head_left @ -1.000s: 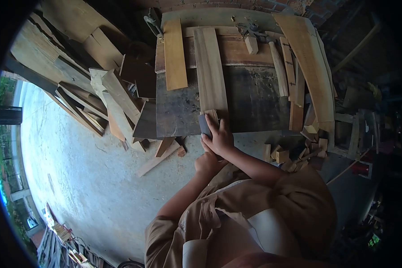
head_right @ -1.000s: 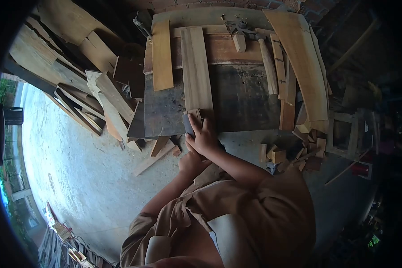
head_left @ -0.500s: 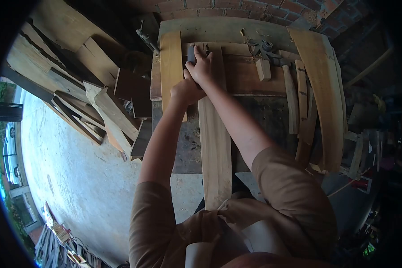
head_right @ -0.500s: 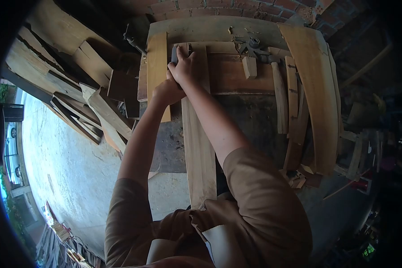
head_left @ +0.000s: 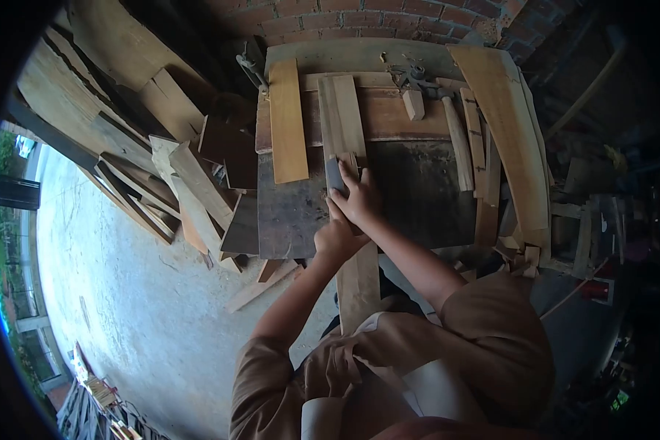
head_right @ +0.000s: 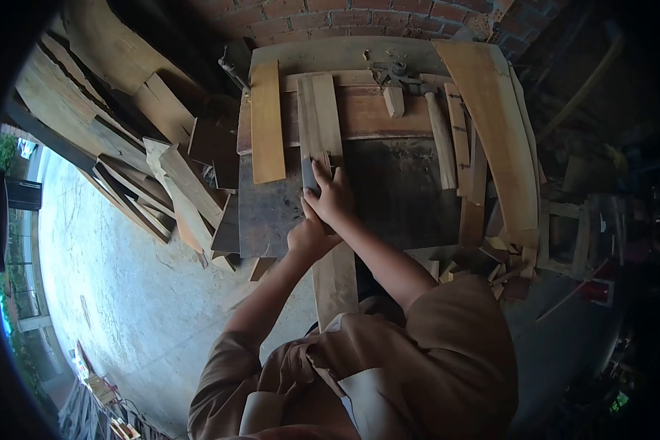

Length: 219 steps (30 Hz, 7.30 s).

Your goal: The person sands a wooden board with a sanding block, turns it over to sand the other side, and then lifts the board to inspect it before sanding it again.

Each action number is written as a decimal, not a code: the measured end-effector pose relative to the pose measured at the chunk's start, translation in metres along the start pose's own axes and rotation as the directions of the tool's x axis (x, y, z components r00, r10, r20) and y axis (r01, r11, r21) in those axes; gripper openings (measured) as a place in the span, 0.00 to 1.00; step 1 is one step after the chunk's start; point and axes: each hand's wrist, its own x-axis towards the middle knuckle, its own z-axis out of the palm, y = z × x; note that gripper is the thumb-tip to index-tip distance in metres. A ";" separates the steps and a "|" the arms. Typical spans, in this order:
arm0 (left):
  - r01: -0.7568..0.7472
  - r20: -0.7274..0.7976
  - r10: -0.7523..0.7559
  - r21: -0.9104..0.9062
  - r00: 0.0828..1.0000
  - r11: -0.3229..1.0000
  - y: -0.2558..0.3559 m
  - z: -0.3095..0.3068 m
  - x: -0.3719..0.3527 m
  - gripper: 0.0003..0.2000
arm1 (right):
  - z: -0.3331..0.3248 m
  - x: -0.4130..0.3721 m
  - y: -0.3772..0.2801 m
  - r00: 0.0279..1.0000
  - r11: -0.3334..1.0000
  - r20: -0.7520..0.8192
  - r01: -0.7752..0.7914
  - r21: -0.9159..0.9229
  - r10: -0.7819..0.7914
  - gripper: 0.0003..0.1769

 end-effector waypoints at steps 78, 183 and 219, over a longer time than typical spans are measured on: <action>0.114 0.129 -0.103 -0.084 0.986 0.990 0.001 0.080 -0.134 0.61 | -0.019 -0.160 0.017 0.990 0.990 0.085 0.121 -0.074 -0.115 0.40; -0.084 0.222 0.078 0.019 0.972 0.996 -0.003 0.058 -0.099 0.56 | -0.025 -0.123 0.019 0.993 0.998 0.099 -0.063 0.002 0.062 0.45; -0.019 0.268 0.008 0.037 0.963 0.999 -0.002 0.062 -0.118 0.57 | -0.026 -0.139 0.013 0.992 0.999 0.118 -0.039 -0.007 0.040 0.46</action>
